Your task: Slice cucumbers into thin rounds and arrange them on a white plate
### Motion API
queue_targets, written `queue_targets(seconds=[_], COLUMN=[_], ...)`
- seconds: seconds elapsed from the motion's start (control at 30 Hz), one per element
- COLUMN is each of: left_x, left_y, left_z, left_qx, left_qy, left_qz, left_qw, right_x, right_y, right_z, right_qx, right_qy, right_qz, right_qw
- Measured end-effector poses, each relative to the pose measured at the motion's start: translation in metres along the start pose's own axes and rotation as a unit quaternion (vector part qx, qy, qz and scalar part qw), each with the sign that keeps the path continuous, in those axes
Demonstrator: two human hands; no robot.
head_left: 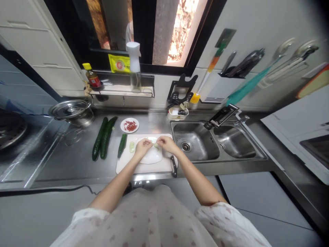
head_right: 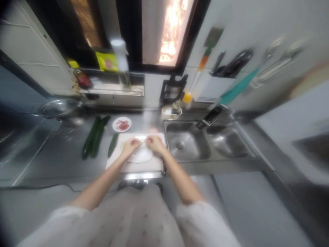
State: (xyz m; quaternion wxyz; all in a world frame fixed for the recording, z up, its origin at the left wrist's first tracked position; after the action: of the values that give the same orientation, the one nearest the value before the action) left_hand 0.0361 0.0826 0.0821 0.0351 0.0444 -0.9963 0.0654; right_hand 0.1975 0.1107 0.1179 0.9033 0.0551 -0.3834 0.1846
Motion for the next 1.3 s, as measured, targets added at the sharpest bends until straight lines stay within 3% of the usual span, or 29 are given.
queue_targets(seconds=[0.2,0.5,0.83,1.3], left_x=[-0.016,-0.028,-0.038,-0.042], left_y=[0.015,0.027,0.029,0.029], left_z=[0.038,0.064,0.066,0.067], left_qx=[0.066,0.08,0.089,0.071], left_qy=[0.174,0.306,0.392,0.422], left_qz=[0.013,0.037,0.053,0.072], left_qw=[0.982,0.948,0.914,0.901], right_x=[-0.016,-0.04,-0.053,-0.057], right_y=[0.009,0.016,0.019,0.02], right_z=[-0.026,-0.045,-0.055,-0.054], right_qx=[-0.044,-0.085,-0.068,-0.046], right_qy=[-0.162,-0.236,-0.297,-0.336], right_qz=[0.06,0.116,0.149,0.176], right_qw=[0.984,0.961,0.941,0.924])
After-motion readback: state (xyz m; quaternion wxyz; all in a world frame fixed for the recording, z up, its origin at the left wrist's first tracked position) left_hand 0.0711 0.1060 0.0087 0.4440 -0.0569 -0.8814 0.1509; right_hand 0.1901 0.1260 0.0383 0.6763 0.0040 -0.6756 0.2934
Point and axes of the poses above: each hand's wrist, its own y-axis towards the middle knuckle, its own x-axis out of the back of the hand, z = x × y, the point moved 5 cm from there along y, towards the middle knuckle, and after that the axes turned 4 degrees about -y, right-handed, at the moved point
